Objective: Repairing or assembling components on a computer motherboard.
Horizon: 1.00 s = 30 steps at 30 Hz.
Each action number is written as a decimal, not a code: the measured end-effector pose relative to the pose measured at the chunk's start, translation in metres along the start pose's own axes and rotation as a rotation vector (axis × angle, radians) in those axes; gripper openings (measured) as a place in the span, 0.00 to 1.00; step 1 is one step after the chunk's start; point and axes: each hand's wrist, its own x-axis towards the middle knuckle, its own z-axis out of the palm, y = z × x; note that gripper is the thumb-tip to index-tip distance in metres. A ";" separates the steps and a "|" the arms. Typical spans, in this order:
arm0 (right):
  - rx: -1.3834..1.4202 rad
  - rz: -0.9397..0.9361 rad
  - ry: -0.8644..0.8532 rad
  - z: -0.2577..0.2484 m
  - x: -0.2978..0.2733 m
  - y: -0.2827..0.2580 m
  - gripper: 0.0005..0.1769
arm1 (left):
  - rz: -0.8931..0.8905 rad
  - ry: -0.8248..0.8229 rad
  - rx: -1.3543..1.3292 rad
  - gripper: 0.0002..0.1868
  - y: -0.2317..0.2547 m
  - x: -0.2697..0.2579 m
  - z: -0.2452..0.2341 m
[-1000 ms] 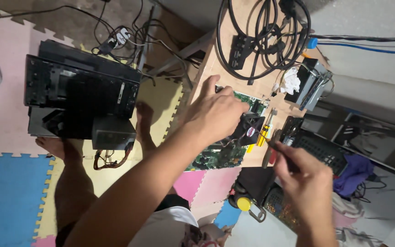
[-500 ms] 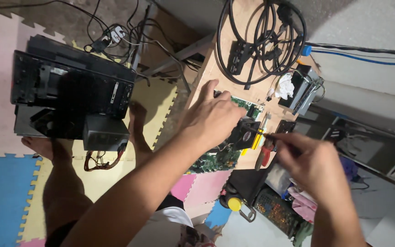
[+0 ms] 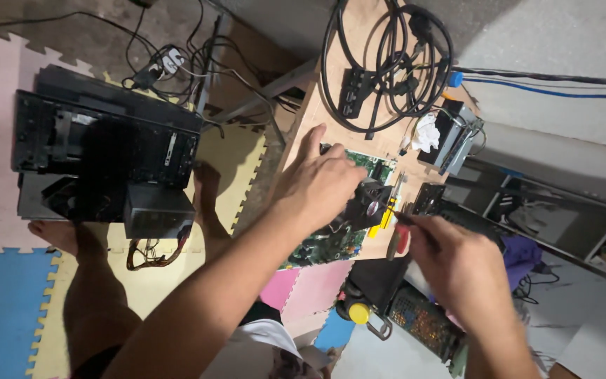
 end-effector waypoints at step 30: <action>0.082 0.230 -0.125 0.003 0.019 0.024 0.12 | -0.038 -0.126 0.109 0.11 0.004 0.003 -0.013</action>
